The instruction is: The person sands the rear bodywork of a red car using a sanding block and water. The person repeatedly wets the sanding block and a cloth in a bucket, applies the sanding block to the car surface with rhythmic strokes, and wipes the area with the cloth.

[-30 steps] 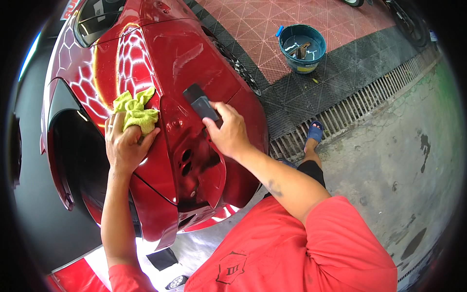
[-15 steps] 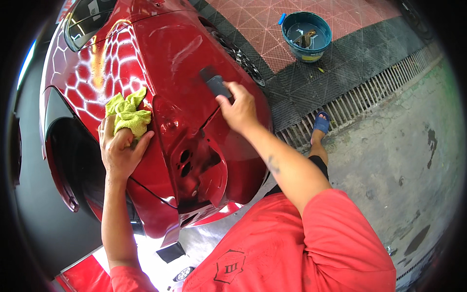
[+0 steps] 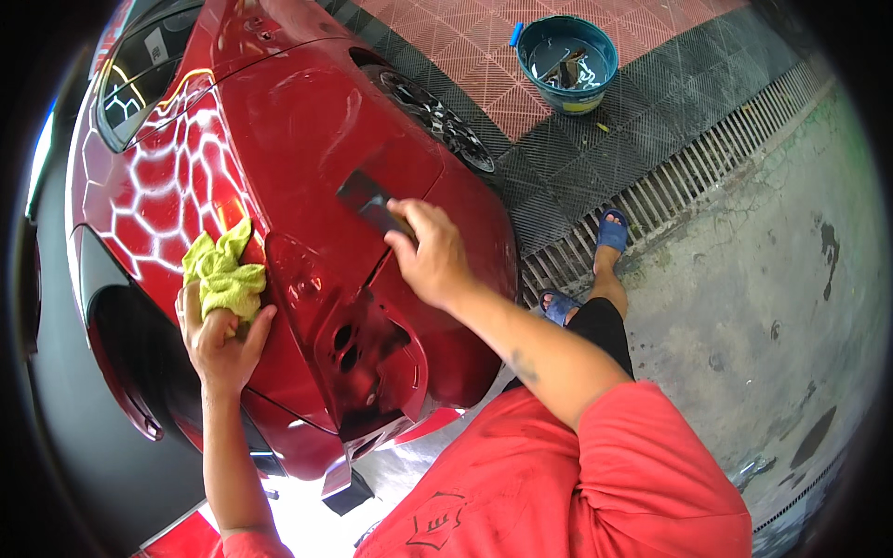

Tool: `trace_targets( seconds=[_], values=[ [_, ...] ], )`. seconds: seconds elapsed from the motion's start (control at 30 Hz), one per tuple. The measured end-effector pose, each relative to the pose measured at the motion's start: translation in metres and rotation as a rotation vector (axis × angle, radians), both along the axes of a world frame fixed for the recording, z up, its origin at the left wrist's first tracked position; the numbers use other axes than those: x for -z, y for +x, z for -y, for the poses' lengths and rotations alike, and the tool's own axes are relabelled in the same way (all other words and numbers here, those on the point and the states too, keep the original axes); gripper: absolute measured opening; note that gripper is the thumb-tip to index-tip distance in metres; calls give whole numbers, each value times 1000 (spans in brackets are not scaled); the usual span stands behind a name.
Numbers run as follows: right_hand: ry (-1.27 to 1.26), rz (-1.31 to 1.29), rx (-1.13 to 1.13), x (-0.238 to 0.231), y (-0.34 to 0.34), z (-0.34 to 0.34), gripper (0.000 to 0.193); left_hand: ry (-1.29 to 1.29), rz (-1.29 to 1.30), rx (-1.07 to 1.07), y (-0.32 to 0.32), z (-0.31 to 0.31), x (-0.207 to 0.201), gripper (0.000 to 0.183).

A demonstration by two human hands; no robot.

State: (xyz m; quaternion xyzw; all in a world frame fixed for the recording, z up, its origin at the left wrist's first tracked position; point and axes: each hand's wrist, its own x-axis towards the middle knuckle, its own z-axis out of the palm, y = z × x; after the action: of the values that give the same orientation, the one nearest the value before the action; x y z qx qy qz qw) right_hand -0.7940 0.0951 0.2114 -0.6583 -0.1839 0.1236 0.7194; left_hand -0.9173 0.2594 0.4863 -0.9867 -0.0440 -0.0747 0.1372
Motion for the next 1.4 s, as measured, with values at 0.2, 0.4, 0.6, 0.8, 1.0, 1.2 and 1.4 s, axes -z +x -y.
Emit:
trace_targets(
  seconds=[0.2, 0.4, 0.6, 0.8, 1.0, 1.2, 1.4],
  values=[
    [-194, -5, 153, 90, 90, -17, 35, -47, -30, 29, 9, -4, 6, 60],
    [5, 49, 73, 33, 20, -19, 34, -56, -5, -2, -5, -7, 1, 59],
    [-214, -201, 106, 109, 96, -18, 33, -84, -10, 17, 10, -9, 10, 60],
    [-41, 29, 117, 56, 26, -18, 39, -77, -16, -39, -6, -7, 2, 59],
    [-146, -141, 79, 92, 74, -23, 37, -83, -51, 2, 6, -8, 3, 57],
    [-180, -42, 129, 98, 77, -23, 36, -104, -68, 6, 8, -5, 2, 55],
    [-28, -15, 13, 19, 11, -9, 40, -82, -81, -8, 2, -3, -2, 51]
  ],
)
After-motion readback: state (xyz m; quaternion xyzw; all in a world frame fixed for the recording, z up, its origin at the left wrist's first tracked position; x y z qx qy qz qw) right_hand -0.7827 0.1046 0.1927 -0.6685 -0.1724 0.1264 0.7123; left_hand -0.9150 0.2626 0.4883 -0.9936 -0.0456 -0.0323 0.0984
